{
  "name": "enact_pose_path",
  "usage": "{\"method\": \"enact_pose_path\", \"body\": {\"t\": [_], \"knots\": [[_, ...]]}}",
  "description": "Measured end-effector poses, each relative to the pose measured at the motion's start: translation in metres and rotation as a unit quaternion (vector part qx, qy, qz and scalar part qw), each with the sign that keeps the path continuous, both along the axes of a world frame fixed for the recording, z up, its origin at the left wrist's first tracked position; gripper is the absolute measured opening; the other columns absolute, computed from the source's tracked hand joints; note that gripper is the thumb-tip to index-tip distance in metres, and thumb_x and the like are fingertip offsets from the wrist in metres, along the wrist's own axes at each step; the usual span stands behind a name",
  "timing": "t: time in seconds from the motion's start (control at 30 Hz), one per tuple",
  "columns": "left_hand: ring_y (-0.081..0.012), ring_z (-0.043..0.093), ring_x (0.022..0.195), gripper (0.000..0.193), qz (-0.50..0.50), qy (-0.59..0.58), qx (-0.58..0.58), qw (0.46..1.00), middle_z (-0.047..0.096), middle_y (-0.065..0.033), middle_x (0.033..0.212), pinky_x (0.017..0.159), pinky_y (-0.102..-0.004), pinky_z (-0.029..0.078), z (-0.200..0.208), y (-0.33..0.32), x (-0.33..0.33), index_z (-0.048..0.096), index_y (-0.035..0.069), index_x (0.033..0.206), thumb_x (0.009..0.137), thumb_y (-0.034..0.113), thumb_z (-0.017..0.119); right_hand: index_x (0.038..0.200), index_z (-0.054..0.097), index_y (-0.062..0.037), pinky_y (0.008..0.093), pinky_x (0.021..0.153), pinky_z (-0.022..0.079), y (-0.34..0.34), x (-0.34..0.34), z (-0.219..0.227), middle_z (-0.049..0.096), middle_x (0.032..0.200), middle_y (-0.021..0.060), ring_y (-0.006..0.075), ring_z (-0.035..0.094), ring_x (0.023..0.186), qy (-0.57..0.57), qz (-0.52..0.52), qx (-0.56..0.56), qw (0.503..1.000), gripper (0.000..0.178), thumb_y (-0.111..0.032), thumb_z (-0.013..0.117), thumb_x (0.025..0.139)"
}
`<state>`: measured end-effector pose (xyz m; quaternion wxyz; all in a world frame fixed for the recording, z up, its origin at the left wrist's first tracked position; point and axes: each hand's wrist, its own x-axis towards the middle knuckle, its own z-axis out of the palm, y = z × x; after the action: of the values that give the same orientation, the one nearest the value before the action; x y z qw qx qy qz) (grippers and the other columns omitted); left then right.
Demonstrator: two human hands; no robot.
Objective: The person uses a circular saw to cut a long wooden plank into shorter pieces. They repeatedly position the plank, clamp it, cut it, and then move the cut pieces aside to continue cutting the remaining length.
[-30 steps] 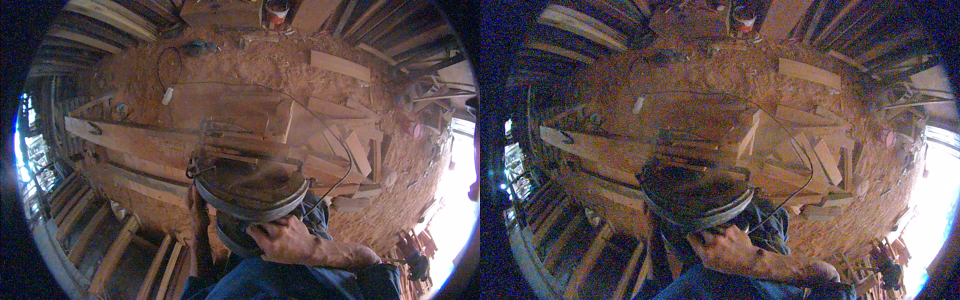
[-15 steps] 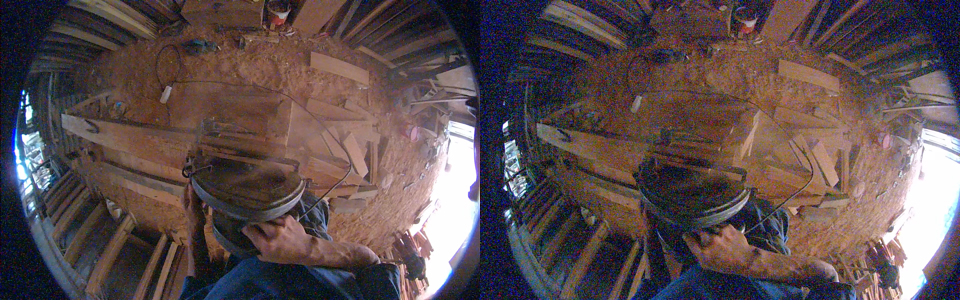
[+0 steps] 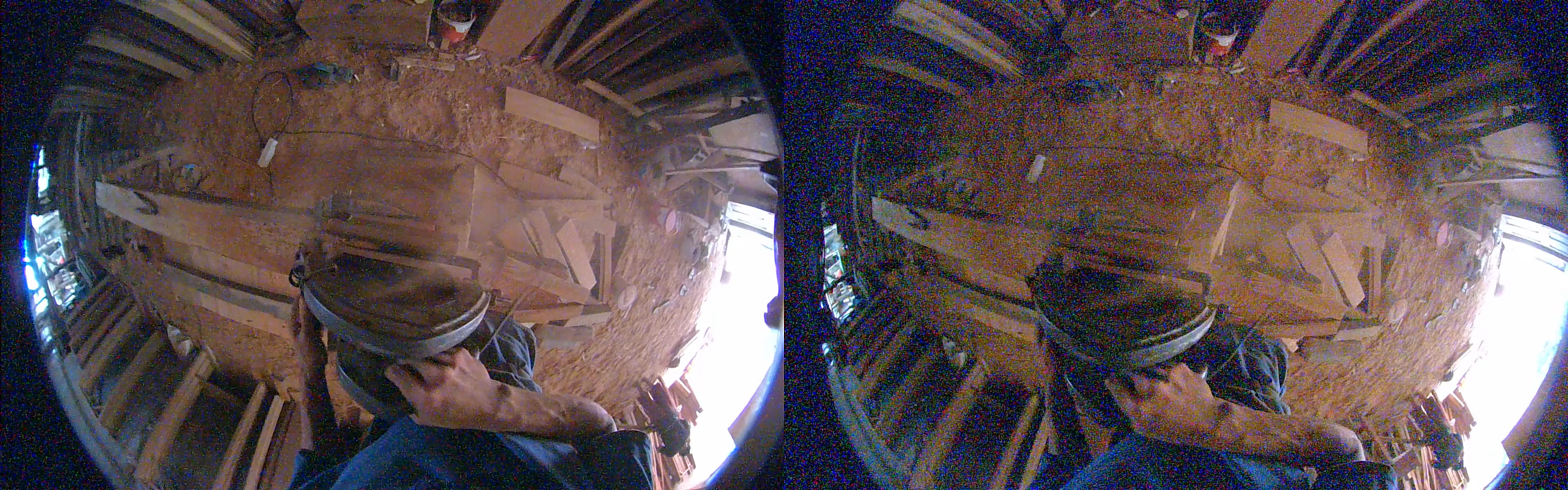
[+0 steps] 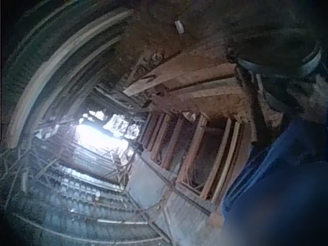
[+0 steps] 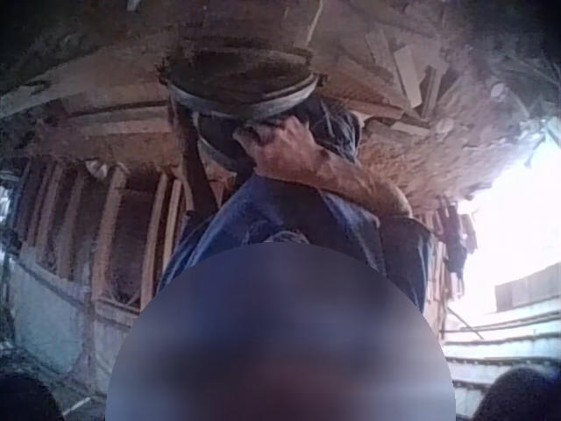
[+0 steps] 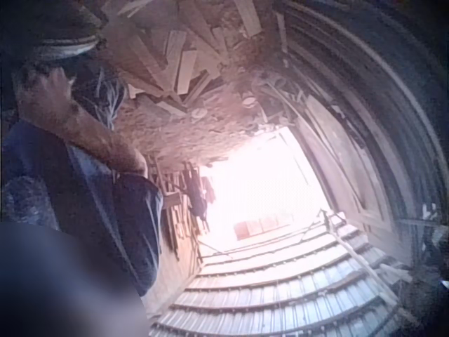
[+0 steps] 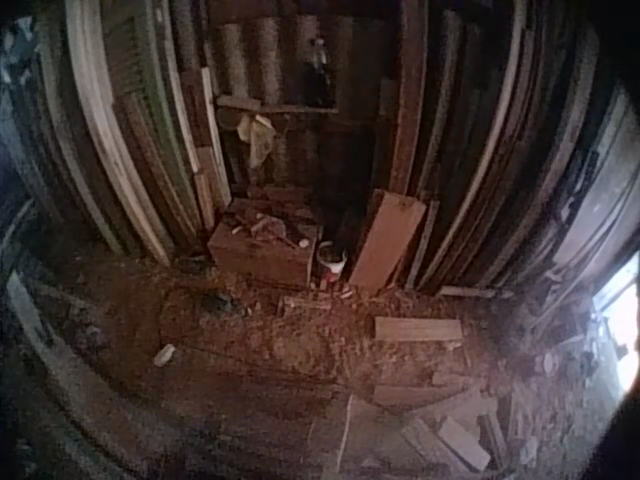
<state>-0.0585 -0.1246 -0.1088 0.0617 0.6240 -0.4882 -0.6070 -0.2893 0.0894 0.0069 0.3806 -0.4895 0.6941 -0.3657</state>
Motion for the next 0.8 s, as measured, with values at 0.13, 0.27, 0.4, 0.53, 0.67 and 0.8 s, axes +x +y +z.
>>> {"method": "enact_pose_path", "body": {"t": [0.13, 0.27, 0.4, 0.53, 0.67, 0.8], "knots": [[-0.0211, 0.054, 0.118, 0.048, 0.02, -0.005, -0.017, 1.0, 0.056, -0.0089, 0.131, 0.099, -0.0365, 0.044, -0.002, -0.005, 0.004, 0.048, 0.005, 0.136, 0.101, 0.038, 0.049, 0.118, 0.064, -0.011, 0.0445, 0.069, 0.057, -0.005, 0.003, 0.0, 0.064, 0.11, 0.0142, 0.0314, 0.066, 0.091, -0.019, 0.011, 0.014, 1.0, 0.06, -0.03, 0.074, 0.061], [-0.0213, 0.054, 0.119, 0.048, -0.034, 0.003, -0.018, 0.999, 0.056, -0.0092, 0.131, 0.099, -0.0359, 0.043, 0.007, -0.011, 0.001, 0.049, 0.005, 0.136, 0.101, 0.039, 0.048, 0.118, 0.065, -0.0081, 0.0422, 0.057, 0.058, -0.012, 0.007, -0.003, 0.068, 0.094, 0.0154, 0.028, 0.069, 0.072, -0.003, -0.008, -0.029, 1.0, 0.04, -0.021, 0.055, 0.081], [-0.0208, 0.055, 0.117, 0.047, -0.018, -0.033, -0.008, 0.999, 0.057, -0.009, 0.128, 0.099, -0.0359, 0.044, 0.01, -0.015, 0.0, 0.051, 0.005, 0.132, 0.101, 0.04, 0.046, 0.119, 0.065, -0.0078, 0.0425, 0.056, 0.058, -0.019, 0.01, -0.002, 0.069, 0.095, 0.0163, 0.0286, 0.069, 0.07, -0.007, -0.025, -0.045, 0.999, 0.04, -0.021, 0.052, 0.083], [-0.0204, 0.055, 0.116, 0.047, -0.003, -0.007, -0.023, 1.0, 0.059, -0.0084, 0.127, 0.098, -0.0364, 0.043, 0.006, -0.02, 0.002, 0.053, 0.004, 0.13, 0.102, 0.041, 0.045, 0.117, 0.063, -0.0104, 0.0423, 0.074, 0.057, -0.023, 0.014, 0.003, 0.064, 0.111, 0.0118, 0.0282, 0.067, 0.096, -0.01, 0.034, 0.04, 0.999, 0.07, -0.032, 0.083, 0.053], [-0.0211, 0.055, 0.116, 0.047, -0.037, 0.004, -0.011, 0.999, 0.059, -0.0091, 0.126, 0.099, -0.0372, 0.043, 0.007, -0.03, 0.006, 0.053, 0.004, 0.129, 0.101, 0.041, 0.046, 0.116, 0.063, -0.0095, 0.0419, 0.074, 0.058, -0.029, 0.018, 0.001, 0.065, 0.11, 0.012, 0.0287, 0.067, 0.094, -0.031, 0.018, 0.026, 0.999, 0.069, -0.03, 0.082, 0.052], [-0.0215, 0.054, 0.117, 0.049, -0.09, 0.007, -0.006, 0.996, 0.059, -0.0099, 0.124, 0.098, -0.0383, 0.044, 0.004, -0.04, 0.013, 0.052, 0.004, 0.13, 0.1, 0.042, 0.048, 0.115, 0.063, -0.0088, 0.0412, 0.073, 0.058, -0.036, 0.022, -0.003, 0.065, 0.108, 0.012, 0.0292, 0.067, 0.094, -0.026, 0.007, 0.003, 1.0, 0.068, -0.029, 0.082, 0.053]]}}
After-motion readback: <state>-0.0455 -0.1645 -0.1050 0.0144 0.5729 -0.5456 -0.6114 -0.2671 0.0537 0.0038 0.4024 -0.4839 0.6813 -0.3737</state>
